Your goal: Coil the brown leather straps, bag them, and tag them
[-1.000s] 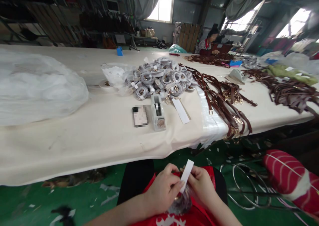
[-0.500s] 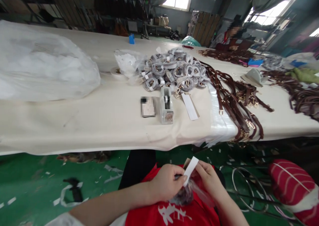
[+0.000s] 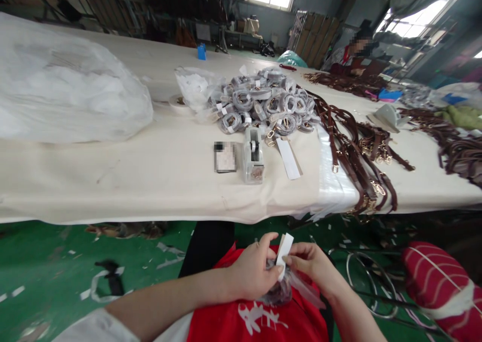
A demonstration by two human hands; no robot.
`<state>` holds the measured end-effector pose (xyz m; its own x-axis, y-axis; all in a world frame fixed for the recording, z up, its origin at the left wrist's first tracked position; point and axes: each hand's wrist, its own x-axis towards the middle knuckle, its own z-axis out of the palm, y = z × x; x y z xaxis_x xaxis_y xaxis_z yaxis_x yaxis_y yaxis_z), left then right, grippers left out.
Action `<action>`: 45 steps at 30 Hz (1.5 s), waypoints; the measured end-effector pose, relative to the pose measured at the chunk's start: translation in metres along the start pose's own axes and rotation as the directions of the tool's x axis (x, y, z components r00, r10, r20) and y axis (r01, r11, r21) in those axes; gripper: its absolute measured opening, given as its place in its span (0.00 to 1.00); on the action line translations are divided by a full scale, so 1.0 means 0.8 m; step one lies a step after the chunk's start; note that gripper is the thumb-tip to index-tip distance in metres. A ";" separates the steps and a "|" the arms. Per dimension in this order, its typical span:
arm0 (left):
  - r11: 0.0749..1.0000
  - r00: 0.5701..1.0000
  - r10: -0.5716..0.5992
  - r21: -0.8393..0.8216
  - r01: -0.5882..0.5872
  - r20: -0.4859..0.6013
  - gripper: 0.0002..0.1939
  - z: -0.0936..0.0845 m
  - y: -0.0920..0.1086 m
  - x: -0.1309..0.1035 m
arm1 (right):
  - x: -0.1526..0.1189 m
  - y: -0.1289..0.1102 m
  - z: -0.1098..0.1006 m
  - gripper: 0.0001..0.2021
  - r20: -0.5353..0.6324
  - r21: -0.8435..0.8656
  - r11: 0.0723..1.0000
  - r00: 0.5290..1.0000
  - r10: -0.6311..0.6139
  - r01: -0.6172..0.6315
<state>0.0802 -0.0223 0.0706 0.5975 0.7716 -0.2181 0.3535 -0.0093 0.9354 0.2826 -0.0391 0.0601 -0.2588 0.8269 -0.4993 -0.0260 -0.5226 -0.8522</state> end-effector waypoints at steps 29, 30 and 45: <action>0.994 0.998 -0.034 -0.104 0.039 0.048 0.20 0.006 -0.006 0.006 | -0.018 -0.043 0.018 0.07 0.082 -0.648 0.738 0.981 -0.177 0.188; 0.990 0.999 -0.040 -0.133 0.044 0.033 0.18 0.006 -0.012 0.009 | -0.025 -0.046 0.024 0.10 0.121 -0.715 0.655 0.966 -0.229 0.245; 0.776 0.953 -0.260 -0.554 0.302 0.155 0.24 0.000 -0.027 0.013 | -0.035 0.008 0.053 0.16 0.215 -0.924 0.157 0.811 -0.543 0.350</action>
<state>0.0788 -0.0142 0.0479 0.5891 0.6393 -0.4942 0.0563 0.5777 0.8143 0.2488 -0.0741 0.0754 -0.4034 0.9104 0.0916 0.7972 0.3988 -0.4532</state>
